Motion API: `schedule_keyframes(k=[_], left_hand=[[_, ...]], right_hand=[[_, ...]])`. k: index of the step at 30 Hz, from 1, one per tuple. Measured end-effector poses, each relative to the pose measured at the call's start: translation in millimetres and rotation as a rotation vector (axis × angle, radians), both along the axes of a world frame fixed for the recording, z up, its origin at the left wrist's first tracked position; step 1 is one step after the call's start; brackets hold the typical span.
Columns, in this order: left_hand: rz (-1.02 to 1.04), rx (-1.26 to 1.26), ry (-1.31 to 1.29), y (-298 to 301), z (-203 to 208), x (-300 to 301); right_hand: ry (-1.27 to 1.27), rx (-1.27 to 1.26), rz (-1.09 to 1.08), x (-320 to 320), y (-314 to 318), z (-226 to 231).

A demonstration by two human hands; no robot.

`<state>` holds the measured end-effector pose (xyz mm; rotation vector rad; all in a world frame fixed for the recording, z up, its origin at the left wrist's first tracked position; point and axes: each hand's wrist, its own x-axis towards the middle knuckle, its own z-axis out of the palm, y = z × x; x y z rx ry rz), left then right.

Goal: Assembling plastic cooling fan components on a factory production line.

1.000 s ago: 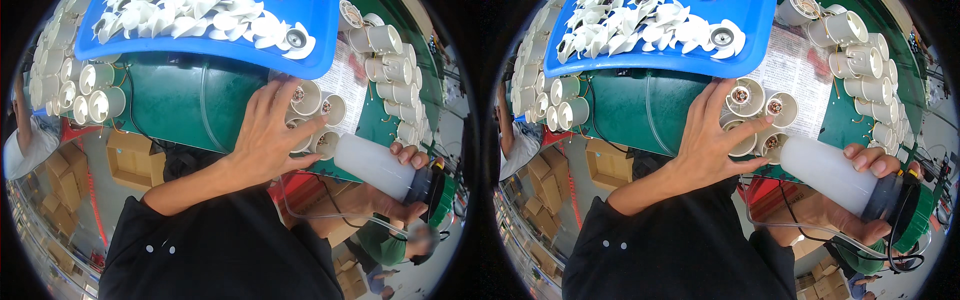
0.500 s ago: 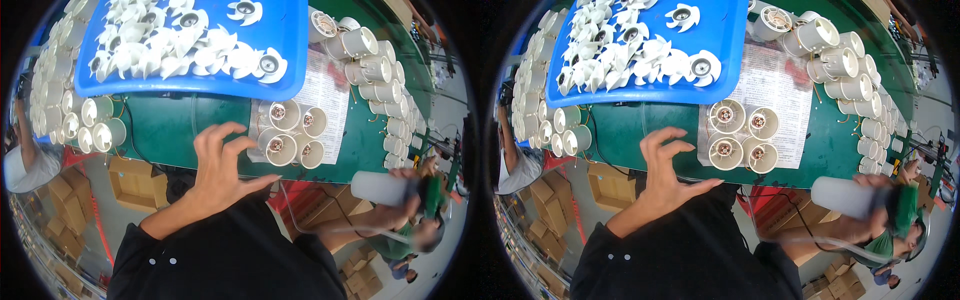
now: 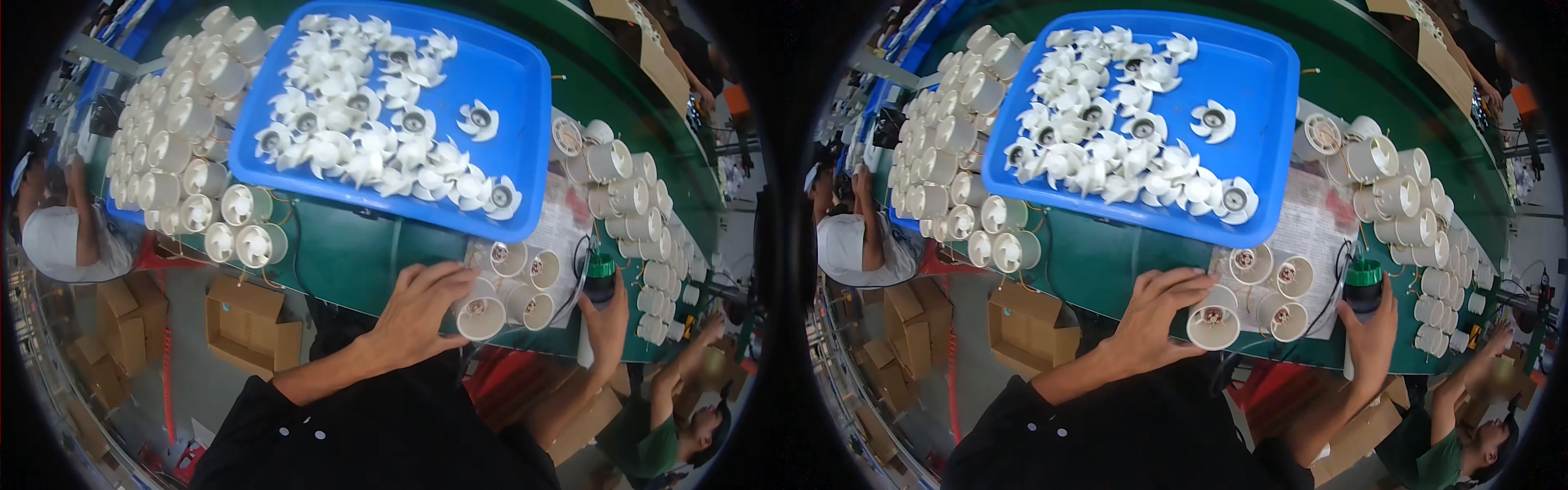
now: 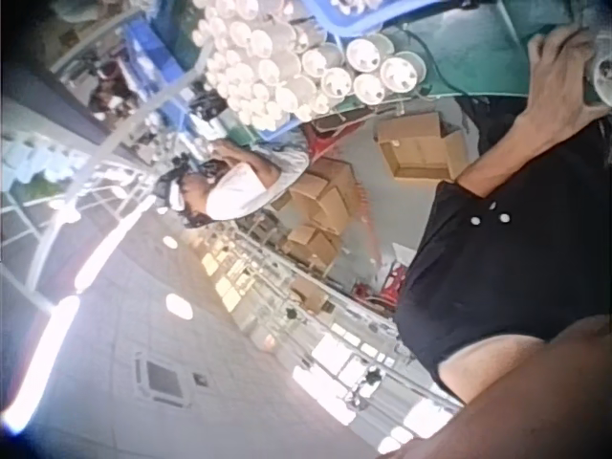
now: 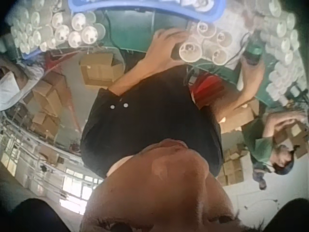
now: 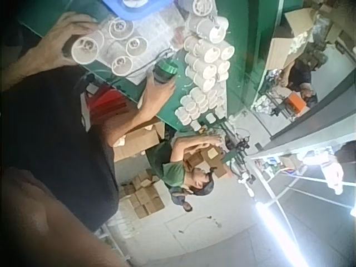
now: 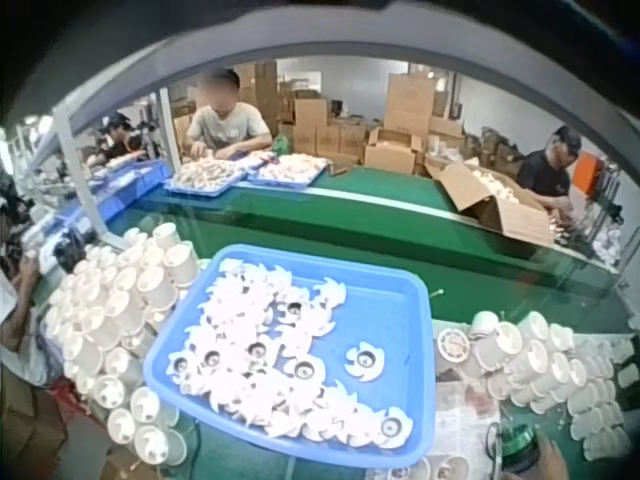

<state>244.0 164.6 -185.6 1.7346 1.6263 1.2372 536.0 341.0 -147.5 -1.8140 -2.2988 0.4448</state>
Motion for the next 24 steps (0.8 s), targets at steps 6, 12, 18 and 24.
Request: schedule_keyframes(k=[6,12,18,24], left_hand=[[0.188,0.171,-0.058,-8,-23,-14],[0.258,0.165,-0.004,-10,-23,-13],[0.311,0.155,-0.028,-8,-18,-12],[0.32,0.137,-0.06,-10,-20,-15]], right_hand=[[0.349,0.224,0.068,-82,5,75],[0.246,0.464,0.938,-234,32,60],[-0.351,0.622,1.04,-275,58,41],[-0.243,0.821,1.095,-257,74,39]])
